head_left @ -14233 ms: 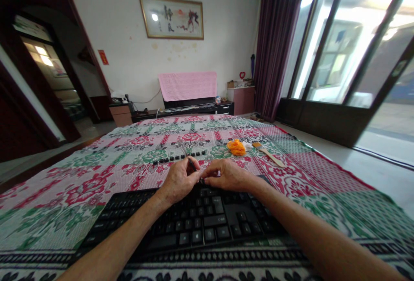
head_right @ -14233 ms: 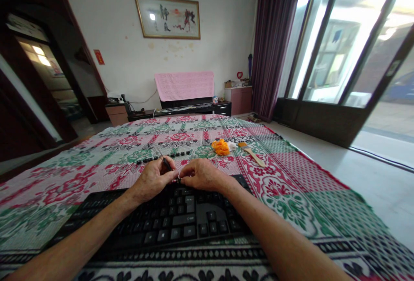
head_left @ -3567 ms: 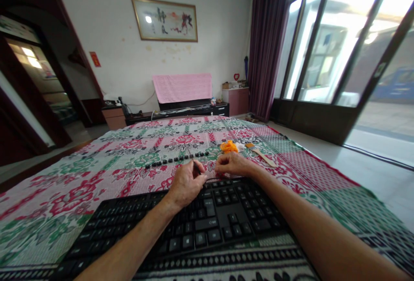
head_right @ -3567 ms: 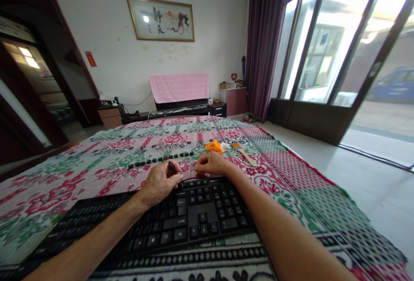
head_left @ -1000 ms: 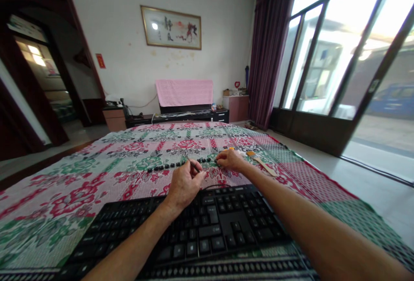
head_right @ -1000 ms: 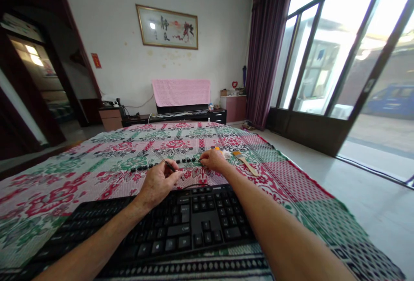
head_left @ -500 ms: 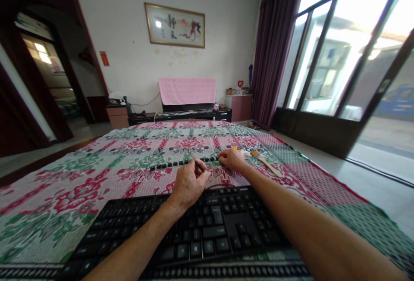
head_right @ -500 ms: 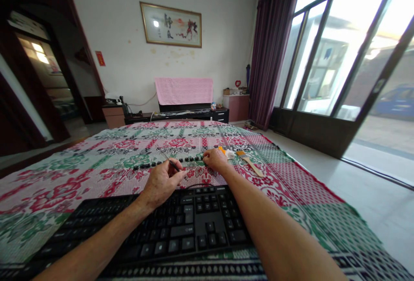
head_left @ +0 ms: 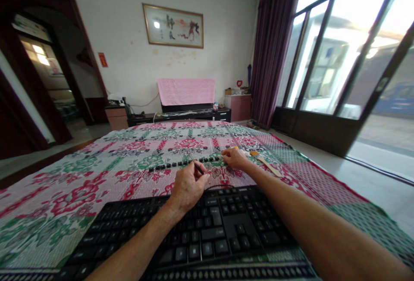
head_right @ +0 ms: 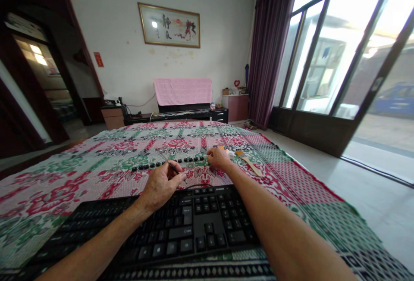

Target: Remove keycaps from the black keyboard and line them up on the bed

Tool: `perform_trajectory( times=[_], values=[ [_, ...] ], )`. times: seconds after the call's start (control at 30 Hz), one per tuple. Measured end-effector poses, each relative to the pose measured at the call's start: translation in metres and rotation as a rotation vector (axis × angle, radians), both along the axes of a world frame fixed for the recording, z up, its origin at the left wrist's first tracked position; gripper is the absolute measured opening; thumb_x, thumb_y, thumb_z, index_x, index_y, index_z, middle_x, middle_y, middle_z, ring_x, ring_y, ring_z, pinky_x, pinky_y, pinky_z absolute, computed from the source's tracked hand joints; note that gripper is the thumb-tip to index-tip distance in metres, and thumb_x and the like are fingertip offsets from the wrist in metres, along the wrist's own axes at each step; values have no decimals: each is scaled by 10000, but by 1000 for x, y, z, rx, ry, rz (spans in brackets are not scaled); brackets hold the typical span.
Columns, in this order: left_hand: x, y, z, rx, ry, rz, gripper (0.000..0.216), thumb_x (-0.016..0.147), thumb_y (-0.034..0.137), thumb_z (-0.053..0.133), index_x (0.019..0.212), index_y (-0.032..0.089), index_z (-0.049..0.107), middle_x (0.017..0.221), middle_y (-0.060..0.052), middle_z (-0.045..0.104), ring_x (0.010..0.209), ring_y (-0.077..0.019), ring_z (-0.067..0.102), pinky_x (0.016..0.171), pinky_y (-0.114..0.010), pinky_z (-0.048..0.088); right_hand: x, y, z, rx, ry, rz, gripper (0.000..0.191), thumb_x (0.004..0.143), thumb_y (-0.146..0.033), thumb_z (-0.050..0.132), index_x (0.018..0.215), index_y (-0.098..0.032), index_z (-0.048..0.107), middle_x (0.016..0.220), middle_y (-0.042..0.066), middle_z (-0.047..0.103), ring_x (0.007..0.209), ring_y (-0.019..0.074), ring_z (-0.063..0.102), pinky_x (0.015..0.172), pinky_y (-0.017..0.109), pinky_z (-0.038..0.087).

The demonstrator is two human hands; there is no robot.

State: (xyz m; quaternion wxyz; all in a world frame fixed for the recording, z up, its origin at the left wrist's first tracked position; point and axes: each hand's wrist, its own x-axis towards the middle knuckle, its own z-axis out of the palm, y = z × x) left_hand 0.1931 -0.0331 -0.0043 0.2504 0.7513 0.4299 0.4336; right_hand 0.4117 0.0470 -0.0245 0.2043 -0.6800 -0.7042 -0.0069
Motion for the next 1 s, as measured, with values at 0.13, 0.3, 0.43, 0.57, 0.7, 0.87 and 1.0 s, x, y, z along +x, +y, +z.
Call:
perform_trajectory(
  times=[0.13,0.3,0.43,0.57,0.7,0.87,1.0],
  values=[
    [0,0,-1,5,-5,-8,73,681,237,545,731,186,529,539,43,535,497,-100,509,502,-209,383,7,2,3,-11,-9,-26,321,703,-213,466,938,-185,683,794,55,674,697,155,573,607,222,377],
    [0,0,-2,0,-14,-7,81,681,244,553,731,186,525,541,44,532,505,-99,512,510,-208,385,18,4,4,-21,-4,-87,297,693,-190,469,890,-157,689,786,84,670,733,185,583,635,244,386],
    [0,-1,-2,-15,-7,-5,86,680,247,553,732,185,525,542,42,534,512,-103,520,515,-210,389,24,5,0,-3,21,-152,332,714,-194,444,946,-115,668,810,120,666,780,218,590,672,276,397],
    [0,-2,-2,-16,10,-8,89,685,252,547,738,185,521,541,41,536,510,-106,522,518,-216,393,22,3,-1,11,39,-95,331,713,-202,464,973,-147,662,811,78,670,764,178,592,674,240,404],
    [0,-2,-1,-16,20,-9,98,688,256,544,751,184,523,549,37,545,517,-111,530,530,-224,407,19,-1,-1,18,104,4,292,701,-218,490,925,-170,671,720,28,664,674,136,588,621,205,408],
    [2,0,-3,-14,0,-21,98,693,261,540,757,189,519,556,40,548,524,-111,536,535,-223,414,19,0,-4,114,156,29,267,675,-197,484,845,-156,686,695,32,662,635,136,579,588,205,410],
    [2,1,-4,4,-8,-4,97,690,262,543,752,191,520,558,41,546,529,-110,534,542,-223,413,15,2,-3,223,124,86,276,679,-178,445,808,-163,688,778,37,674,705,138,580,639,201,409]
  ],
)
